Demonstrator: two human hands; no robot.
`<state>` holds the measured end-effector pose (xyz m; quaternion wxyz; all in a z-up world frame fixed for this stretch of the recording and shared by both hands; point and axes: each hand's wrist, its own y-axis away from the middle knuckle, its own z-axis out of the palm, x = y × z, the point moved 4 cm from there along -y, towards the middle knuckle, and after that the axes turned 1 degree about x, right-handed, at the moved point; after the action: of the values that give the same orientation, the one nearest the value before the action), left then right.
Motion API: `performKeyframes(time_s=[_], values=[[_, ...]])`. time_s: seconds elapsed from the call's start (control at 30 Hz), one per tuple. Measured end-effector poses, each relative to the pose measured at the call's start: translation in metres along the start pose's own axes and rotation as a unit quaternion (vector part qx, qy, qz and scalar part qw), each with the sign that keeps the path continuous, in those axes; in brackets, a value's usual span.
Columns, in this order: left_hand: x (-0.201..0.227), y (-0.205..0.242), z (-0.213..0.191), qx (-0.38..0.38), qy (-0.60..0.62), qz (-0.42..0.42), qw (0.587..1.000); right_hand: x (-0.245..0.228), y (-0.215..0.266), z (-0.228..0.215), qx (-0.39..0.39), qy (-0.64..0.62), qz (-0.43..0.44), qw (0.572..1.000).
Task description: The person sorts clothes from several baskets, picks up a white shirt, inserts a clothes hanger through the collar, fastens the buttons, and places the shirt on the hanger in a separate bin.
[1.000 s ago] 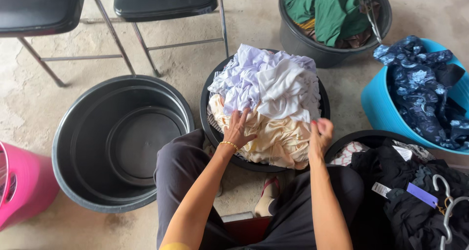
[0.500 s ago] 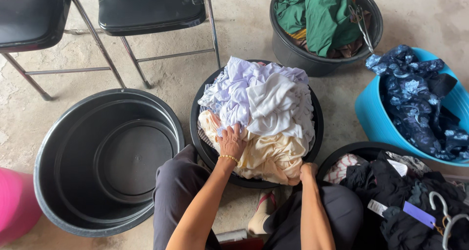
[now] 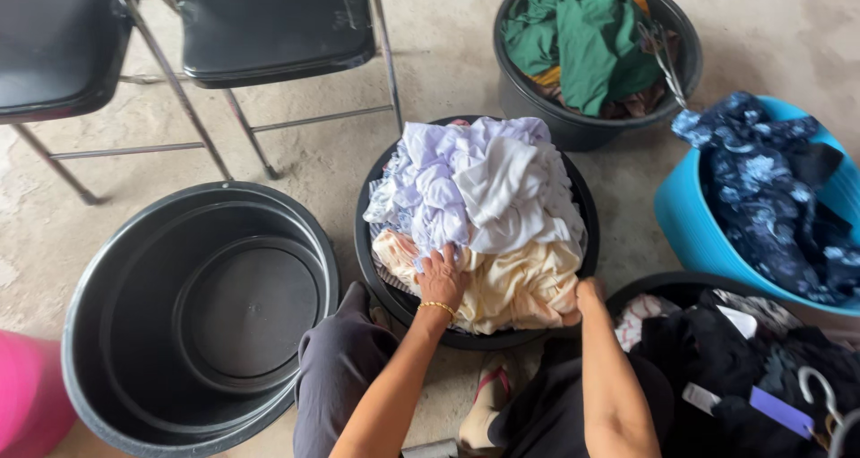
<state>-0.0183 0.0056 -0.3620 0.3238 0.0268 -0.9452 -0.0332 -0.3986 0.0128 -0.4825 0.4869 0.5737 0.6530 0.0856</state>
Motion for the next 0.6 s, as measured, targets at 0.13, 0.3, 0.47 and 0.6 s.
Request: performKeyframes(time_s=[0.13, 0.3, 0.47, 0.6], values=[[0.000, -0.002, -0.005, -0.024, 0.003, -0.003, 1.000, -0.030, 0.040, 0.003, 0.047, 0.026, -0.129, 0.990], [-0.013, -0.011, -0.012, 0.007, -0.022, 0.073, 0.997, -0.066, 0.162, 0.020, 0.115, 0.020, -0.519, 0.847], [-0.020, 0.001, -0.037, -0.025, -0.033, 0.141, 0.989, -0.043, 0.280, 0.028, -0.105, 0.220, -0.663, 0.708], [-0.028, 0.020, -0.068, -0.060, -0.047, 0.175, 0.982, -0.028, 0.317, 0.024, -0.102, 0.347, -0.635, 0.683]])
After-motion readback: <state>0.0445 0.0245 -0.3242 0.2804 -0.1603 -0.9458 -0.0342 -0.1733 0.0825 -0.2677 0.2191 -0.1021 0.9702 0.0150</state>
